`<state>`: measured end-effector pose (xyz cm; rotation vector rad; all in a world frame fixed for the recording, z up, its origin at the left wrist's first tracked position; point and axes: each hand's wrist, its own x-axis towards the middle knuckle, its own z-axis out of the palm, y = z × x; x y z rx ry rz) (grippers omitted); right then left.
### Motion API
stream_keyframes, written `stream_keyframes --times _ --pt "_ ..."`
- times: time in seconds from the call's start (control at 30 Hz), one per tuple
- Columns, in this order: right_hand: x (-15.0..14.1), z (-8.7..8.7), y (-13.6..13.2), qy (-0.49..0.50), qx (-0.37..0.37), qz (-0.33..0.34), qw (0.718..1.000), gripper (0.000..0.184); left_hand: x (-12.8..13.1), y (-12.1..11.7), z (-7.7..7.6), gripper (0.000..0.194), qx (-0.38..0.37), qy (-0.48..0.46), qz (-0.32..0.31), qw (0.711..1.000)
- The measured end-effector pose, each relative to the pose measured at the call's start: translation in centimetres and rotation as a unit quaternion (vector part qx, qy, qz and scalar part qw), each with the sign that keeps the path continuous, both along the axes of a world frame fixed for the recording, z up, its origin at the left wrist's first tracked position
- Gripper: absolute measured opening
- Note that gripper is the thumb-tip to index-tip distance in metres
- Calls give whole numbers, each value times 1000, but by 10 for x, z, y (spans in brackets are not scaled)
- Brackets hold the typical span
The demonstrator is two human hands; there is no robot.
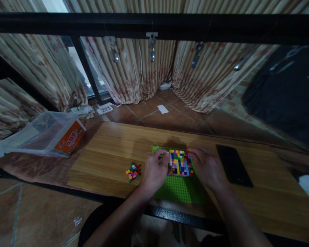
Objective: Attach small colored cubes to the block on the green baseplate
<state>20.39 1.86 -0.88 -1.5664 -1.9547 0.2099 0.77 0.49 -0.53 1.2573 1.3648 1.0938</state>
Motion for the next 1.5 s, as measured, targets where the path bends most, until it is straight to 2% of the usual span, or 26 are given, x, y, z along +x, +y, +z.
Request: stream_keyframes --times 0.3,0.53,0.93,1.33,1.4,1.5 --pt "-1 -4 5 -50 3 21 999 33 -1 -2 6 24 -3 63 -31 998" --pt "-1 -2 6 -4 -5 38 999 34 0 -4 11 25 -5 113 -37 993" --pt "0 0 13 86 -72 8 994 26 1 -6 10 24 20 150 -45 987" --pt "-1 -1 11 133 -130 -40 982 24 0 -3 1 26 27 157 -37 987" --pt "-3 -1 7 142 -123 -50 981 27 0 -2 1 27 22 147 -35 988" --pt "-9 3 -1 150 -55 -50 986 27 0 -1 0 27 17 125 -26 992"
